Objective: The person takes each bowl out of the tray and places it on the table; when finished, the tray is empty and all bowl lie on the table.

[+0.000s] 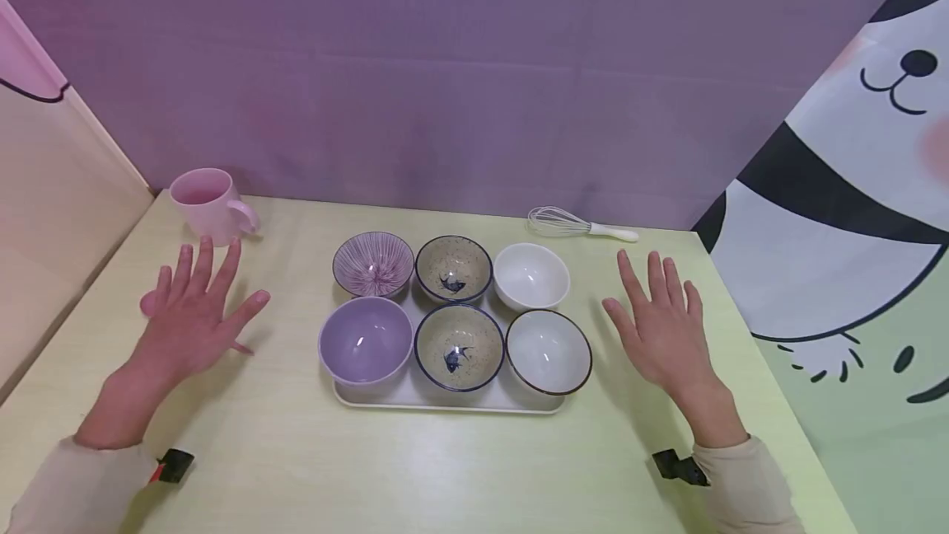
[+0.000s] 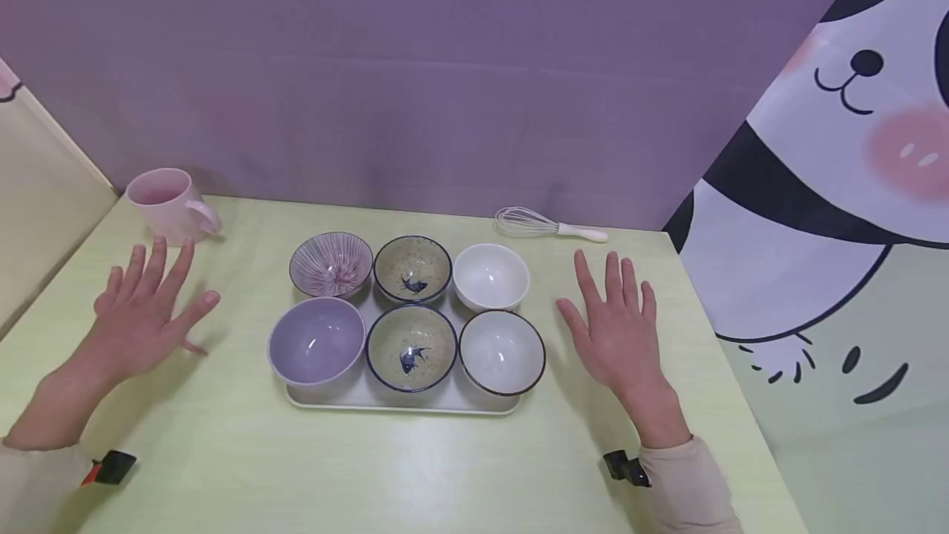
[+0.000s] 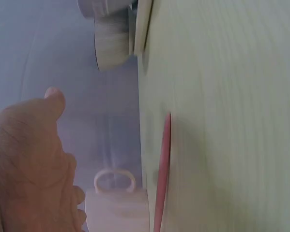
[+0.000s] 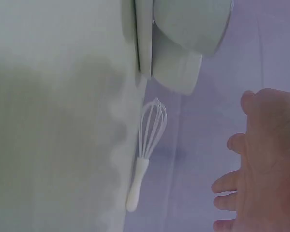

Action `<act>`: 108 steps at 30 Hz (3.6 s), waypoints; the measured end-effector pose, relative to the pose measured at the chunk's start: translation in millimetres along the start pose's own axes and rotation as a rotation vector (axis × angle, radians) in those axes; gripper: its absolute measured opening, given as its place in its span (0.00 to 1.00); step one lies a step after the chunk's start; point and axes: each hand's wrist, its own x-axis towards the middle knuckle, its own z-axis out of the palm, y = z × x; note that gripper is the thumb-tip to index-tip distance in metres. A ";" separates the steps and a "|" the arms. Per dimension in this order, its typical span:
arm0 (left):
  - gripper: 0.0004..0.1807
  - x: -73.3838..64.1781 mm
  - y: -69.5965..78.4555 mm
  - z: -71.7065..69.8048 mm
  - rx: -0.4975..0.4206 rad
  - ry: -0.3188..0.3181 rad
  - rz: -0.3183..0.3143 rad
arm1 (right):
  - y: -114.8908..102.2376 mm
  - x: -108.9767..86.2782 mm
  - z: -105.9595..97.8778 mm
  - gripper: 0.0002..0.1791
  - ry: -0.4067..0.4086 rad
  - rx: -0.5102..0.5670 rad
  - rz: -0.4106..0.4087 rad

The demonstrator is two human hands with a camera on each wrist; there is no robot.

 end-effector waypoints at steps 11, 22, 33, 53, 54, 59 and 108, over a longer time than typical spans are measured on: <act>0.48 -13.1 41.0 12.4 -0.138 0.062 0.014 | -17.9 9.4 17.2 0.34 0.132 0.146 -0.088; 0.51 -32.0 75.1 33.2 -0.468 0.044 0.037 | -23.2 36.0 27.4 0.30 0.086 0.385 -0.090; 0.72 -35.8 88.4 67.4 -0.568 0.012 0.097 | -13.8 51.0 35.7 0.31 -0.135 0.611 -0.007; 0.83 -40.9 87.3 97.0 -0.518 0.045 0.107 | -9.9 59.7 48.8 0.33 -0.322 0.936 0.067; 0.82 -40.7 86.7 97.5 -0.521 0.050 0.109 | -9.9 59.7 48.7 0.33 -0.318 0.935 0.068; 0.82 -41.3 85.1 98.5 -0.530 0.056 0.109 | -11.2 59.0 48.2 0.32 -0.308 0.970 0.085; 0.81 -41.8 87.8 97.4 -0.522 0.045 0.072 | 7.0 53.0 31.5 0.31 -0.025 1.162 0.281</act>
